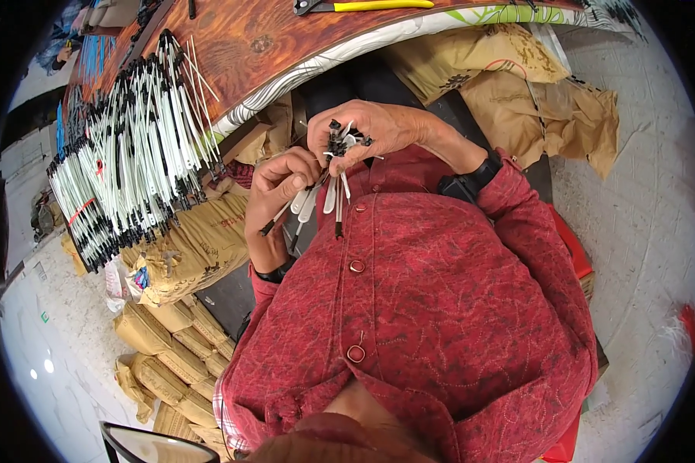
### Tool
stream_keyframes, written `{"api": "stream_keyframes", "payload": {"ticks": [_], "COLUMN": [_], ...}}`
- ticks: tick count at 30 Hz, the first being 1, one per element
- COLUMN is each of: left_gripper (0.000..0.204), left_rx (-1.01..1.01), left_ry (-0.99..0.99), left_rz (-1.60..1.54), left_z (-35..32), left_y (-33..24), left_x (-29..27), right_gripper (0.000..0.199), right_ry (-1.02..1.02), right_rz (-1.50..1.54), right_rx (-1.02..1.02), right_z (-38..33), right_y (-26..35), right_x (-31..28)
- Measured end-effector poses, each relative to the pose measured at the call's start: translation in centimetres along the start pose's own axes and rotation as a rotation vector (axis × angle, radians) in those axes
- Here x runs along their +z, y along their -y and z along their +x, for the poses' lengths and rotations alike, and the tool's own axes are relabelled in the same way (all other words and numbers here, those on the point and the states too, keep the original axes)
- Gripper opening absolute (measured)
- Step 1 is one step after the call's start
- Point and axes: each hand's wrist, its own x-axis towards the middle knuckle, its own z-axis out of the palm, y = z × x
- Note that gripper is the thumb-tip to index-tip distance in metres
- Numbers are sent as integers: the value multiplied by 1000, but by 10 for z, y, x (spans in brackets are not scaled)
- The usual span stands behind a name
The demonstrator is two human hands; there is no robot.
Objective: The person uses pliers to trim the ends of white rods held in a black base, then gathers a bundle of these rods and secures them with a plastic tie. After tightening the tie by hand, the person trims the excess plastic with the pliers and places the finished bundle onto a stack.
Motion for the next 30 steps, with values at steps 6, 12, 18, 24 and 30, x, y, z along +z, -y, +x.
{"api": "stream_keyframes", "payload": {"ticks": [6,12,18,24,30], "left_gripper": [22,23,26,41,57], "left_rx": [82,141,129,87,256], "left_ry": [-164,-253,-262,-173,-131], "left_rz": [-85,-126,-197,-155,28], "left_z": [-3,-1,2,-2,-1], "left_y": [11,18,21,22,17], "left_x": [8,6,1,-10,-10], "right_gripper": [20,19,18,17,19], "right_ry": [1,-22,-73,-113,-202], "right_rz": [24,47,-31,-67,-59], "right_rx": [30,49,26,3,78], "right_z": [2,5,10,10,13], "right_y": [1,-3,0,-1,-10], "right_x": [0,0,1,3,4]}}
